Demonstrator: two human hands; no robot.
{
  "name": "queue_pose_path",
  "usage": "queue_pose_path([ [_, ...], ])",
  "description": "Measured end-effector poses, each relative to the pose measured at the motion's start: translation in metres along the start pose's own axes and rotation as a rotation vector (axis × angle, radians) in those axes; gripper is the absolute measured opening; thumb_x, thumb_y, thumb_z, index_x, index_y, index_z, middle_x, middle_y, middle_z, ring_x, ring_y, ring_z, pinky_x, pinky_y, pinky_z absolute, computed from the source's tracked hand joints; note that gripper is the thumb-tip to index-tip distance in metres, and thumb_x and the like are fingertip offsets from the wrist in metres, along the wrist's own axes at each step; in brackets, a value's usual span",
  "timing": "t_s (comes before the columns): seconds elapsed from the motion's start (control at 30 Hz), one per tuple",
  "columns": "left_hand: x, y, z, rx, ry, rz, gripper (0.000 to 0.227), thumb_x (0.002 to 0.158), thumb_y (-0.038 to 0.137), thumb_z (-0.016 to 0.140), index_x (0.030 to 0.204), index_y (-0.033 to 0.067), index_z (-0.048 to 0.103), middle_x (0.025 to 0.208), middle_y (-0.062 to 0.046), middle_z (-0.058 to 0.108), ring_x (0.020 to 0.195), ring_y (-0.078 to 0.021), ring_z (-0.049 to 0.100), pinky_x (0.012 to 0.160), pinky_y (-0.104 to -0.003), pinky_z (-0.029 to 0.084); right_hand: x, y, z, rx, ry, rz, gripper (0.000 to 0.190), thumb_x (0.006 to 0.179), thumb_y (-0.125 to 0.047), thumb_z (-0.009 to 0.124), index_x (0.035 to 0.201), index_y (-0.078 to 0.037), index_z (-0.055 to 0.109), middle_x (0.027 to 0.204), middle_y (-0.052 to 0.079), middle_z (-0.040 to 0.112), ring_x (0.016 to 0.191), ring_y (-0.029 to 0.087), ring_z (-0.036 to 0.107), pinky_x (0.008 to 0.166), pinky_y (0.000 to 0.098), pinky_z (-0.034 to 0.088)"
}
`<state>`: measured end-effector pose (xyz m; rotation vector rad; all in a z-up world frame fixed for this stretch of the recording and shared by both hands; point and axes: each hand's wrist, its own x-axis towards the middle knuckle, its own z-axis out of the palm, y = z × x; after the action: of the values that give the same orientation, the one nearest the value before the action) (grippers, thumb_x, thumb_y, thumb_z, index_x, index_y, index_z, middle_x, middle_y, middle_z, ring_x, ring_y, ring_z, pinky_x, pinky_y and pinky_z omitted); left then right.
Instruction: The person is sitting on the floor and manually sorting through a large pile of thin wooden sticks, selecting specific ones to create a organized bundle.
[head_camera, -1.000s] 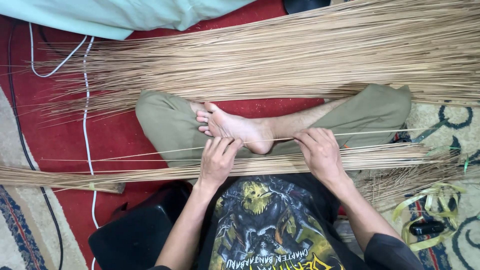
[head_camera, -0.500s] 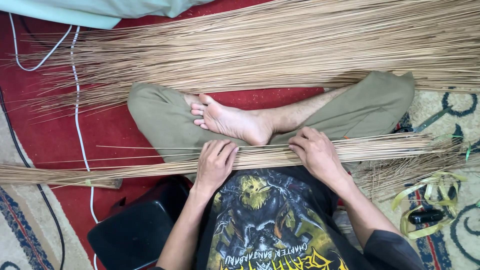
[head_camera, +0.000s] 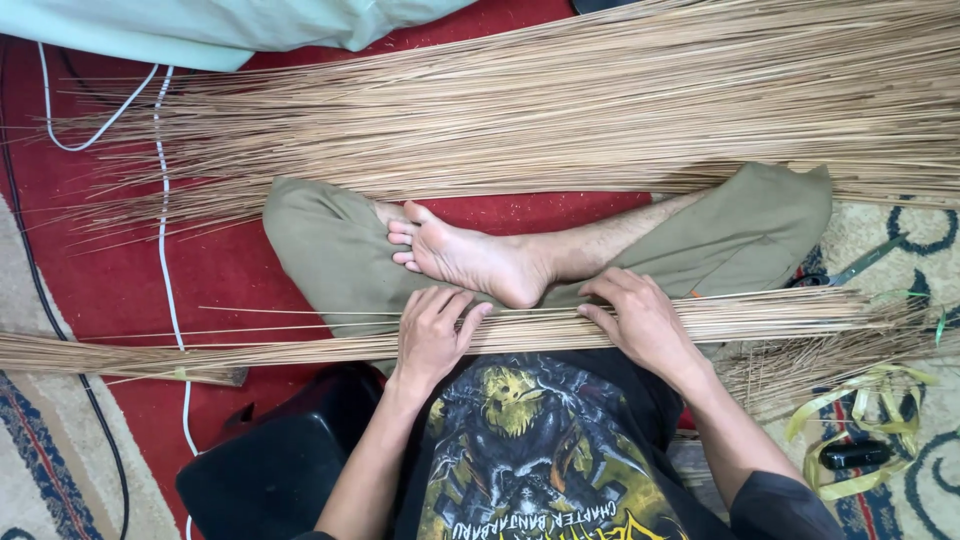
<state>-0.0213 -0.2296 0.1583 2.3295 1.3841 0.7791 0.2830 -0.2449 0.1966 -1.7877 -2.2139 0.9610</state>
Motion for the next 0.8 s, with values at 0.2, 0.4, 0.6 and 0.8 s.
queue_pose_path([
  [0.2,0.030,-0.027,0.013,0.017,0.047,-0.042,0.021,0.100,0.034,0.069,0.097,0.0135,0.072,0.086,-0.005,0.068,0.085,-0.0251,0.071,0.077,-0.037,0.055,0.023,0.033,0.003,-0.008,0.073,0.018,0.019,0.092,-0.026,0.073,0.109,-0.018,0.075,0.097,0.006,0.070,0.101,0.029,0.070,0.085,0.0412,0.054],
  [0.4,0.101,-0.056,0.034,0.040,0.115,-0.071,0.014,0.101,0.029,0.069,0.098,0.0157,0.072,0.084,-0.003,0.067,0.085,-0.0247,0.071,0.075,-0.037,0.054,0.083,0.059,-0.007,-0.016,0.184,0.034,0.018,0.092,-0.021,0.074,0.109,-0.016,0.075,0.097,0.008,0.070,0.100,0.031,0.070,0.085,0.0422,0.056],
  [0.6,0.157,-0.081,0.059,0.029,0.089,-0.132,0.004,0.096,0.015,0.070,0.099,0.0123,0.070,0.084,-0.006,0.067,0.085,-0.0307,0.070,0.072,-0.042,0.055,0.152,0.103,0.004,-0.079,0.349,0.026,0.019,0.087,-0.014,0.079,0.106,-0.014,0.076,0.096,0.006,0.068,0.100,0.029,0.070,0.087,0.0397,0.057],
  [0.8,0.178,-0.126,0.124,0.163,0.055,-0.194,0.002,0.095,0.017,0.068,0.096,0.0148,0.069,0.084,-0.003,0.062,0.091,-0.0264,0.067,0.077,-0.039,0.054,0.209,0.132,0.004,-0.097,0.557,-0.029,0.013,0.093,-0.006,0.075,0.106,-0.006,0.077,0.097,0.010,0.063,0.100,0.032,0.067,0.089,0.0402,0.055],
])
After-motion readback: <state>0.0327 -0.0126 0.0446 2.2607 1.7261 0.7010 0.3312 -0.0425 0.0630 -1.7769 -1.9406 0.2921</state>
